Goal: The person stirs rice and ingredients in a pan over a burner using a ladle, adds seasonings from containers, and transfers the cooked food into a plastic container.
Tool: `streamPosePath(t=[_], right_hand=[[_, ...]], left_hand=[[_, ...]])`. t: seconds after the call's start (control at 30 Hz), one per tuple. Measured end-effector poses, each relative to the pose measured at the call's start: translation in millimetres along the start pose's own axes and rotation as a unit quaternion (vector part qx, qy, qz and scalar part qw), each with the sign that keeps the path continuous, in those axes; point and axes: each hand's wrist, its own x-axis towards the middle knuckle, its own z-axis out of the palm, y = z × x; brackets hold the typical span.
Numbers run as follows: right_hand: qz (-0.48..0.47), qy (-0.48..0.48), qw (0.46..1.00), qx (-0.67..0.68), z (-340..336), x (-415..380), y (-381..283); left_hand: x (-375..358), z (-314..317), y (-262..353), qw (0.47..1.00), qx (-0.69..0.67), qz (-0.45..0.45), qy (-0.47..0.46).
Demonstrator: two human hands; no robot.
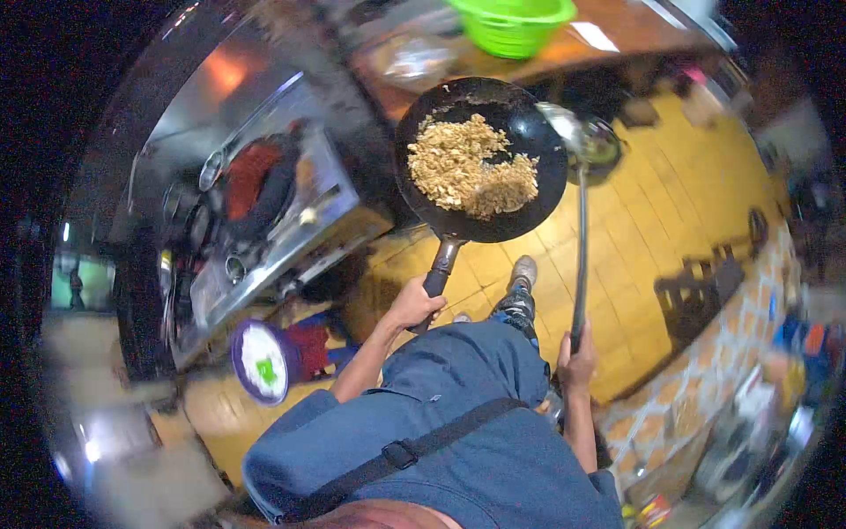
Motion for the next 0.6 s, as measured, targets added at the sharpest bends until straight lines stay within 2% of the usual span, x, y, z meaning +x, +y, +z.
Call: streamPosePath(t=[0.07,0.13,0.17,0.23,0.27,0.33,0.37,0.4,0.47,0.53,0.6], right_hand=[[-0.189,-0.008,0.981,-0.037,-19,56,15],[-0.228,-0.091,0.969,0.015,-49,109,26],[-0.249,-0.093,0.964,0.018,-41,117,25],[-0.203,-0.196,0.947,-0.155,-57,168,33],[-0.223,-0.202,0.943,-0.144,-75,191,48],[-0.349,-0.243,0.882,-0.204,-126,245,87],[-0.378,-0.248,0.876,-0.167,-162,274,109],[-0.389,-0.25,0.868,-0.18,-123,284,69],[-0.379,-0.291,0.867,-0.14,-146,318,39],[-0.393,-0.3,0.863,-0.104,-156,342,38],[-0.354,-0.335,0.873,-0.029,-144,342,24]], left_hand=[[-35,49,56,0.997,-0.027,-0.031,0.064],[-57,112,101,0.988,-0.066,-0.067,0.124],[-58,121,93,0.985,-0.071,-0.053,0.149],[-51,165,121,0.97,-0.12,-0.065,0.2],[-47,189,132,0.965,-0.122,-0.064,0.224],[-41,237,160,0.954,-0.12,-0.046,0.271],[-38,269,185,0.948,-0.118,-0.045,0.291],[-25,214,168,0.945,-0.148,-0.06,0.287],[-21,209,190,0.934,-0.185,-0.076,0.295],[-9,232,198,0.924,-0.21,-0.07,0.312],[-7,240,205,0.921,-0.2,-0.046,0.331]])
